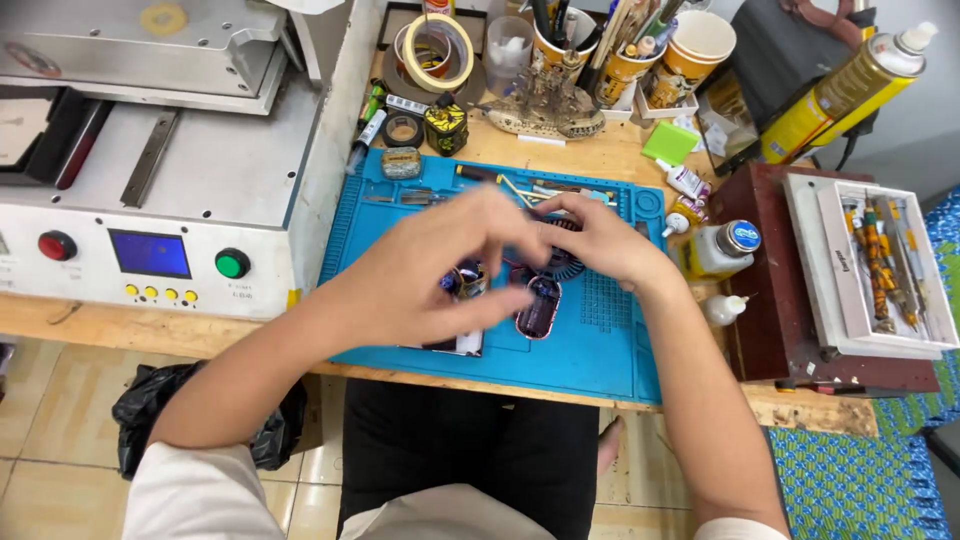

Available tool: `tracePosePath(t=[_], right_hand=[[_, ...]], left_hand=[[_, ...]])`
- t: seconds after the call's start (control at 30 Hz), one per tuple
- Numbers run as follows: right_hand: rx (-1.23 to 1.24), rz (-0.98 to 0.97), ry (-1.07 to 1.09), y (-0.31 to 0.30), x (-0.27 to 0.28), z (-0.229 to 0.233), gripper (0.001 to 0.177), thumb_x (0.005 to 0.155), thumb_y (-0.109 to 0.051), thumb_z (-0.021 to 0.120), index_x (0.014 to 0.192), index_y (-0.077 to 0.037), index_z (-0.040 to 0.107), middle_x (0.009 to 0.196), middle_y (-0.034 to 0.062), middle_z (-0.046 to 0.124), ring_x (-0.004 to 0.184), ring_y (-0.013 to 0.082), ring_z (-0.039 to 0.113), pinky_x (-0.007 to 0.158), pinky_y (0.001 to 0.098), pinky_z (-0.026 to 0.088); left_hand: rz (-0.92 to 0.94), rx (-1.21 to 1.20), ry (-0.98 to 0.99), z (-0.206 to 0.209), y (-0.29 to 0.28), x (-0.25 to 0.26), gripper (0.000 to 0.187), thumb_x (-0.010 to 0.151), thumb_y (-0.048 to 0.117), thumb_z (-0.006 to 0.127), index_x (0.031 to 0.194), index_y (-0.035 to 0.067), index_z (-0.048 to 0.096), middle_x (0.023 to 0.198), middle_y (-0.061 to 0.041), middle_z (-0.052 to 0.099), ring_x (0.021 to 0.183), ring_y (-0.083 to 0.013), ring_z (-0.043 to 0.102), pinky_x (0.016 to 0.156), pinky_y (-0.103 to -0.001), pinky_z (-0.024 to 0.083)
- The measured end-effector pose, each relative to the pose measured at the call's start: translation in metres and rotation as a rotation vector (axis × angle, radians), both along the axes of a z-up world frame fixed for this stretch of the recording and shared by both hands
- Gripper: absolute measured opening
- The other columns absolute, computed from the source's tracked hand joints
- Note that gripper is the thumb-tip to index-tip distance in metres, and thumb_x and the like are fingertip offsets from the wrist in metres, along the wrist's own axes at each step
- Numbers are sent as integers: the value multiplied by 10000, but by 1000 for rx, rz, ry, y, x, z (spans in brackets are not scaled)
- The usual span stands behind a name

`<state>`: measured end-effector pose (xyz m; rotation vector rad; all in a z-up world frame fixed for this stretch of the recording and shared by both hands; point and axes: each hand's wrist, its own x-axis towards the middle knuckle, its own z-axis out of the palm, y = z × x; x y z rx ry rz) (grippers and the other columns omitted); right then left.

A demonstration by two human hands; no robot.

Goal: Repairing a small handheld fan by assembling internal components and adjusting them with a tool

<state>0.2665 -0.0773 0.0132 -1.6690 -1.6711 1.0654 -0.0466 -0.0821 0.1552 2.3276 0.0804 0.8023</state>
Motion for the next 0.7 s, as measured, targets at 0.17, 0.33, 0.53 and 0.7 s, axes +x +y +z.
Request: tracePosePath(t=[0.17,0.33,0.53,0.7], right_hand=[[-192,-54,-134,-8,-12,28,512,1003,-537,749,1405,-227,812,1470,27,755,1364,190,698,1132,320,475],[-136,-24,-116,-9,-12,31,461,1035,-446,757,1435,-232,834,1456,-2,833,1354,152,730,1130,298,488],[-150,-19,-151,-13,-11,53,418,1045,-445,740,1426,-296,822,1700,84,666,1590,304,587,1306,496,419],[50,31,72,-20,1,42,360,1069,-221,827,1420,-144,838,1331,147,854,1285,257,740,1181,457,534]], left_hand=[[-394,-179,339,-80,-76,-43,235,1200,375,634,1139,161,708,1074,-21,709,978,-211,706,893,-363,579],[-854,-566,492,-223,-155,-48,421,1267,448,476,1501,131,625,1526,-98,666,1390,-327,686,1170,-444,539],[-727,-681,502,-155,-127,-70,326,1218,369,637,1309,101,799,1304,-66,837,1238,-251,810,1094,-343,609],[337,-192,163,-95,-76,-62,205,1081,137,795,1284,133,822,1120,-111,835,1106,-363,812,1006,-495,625]])
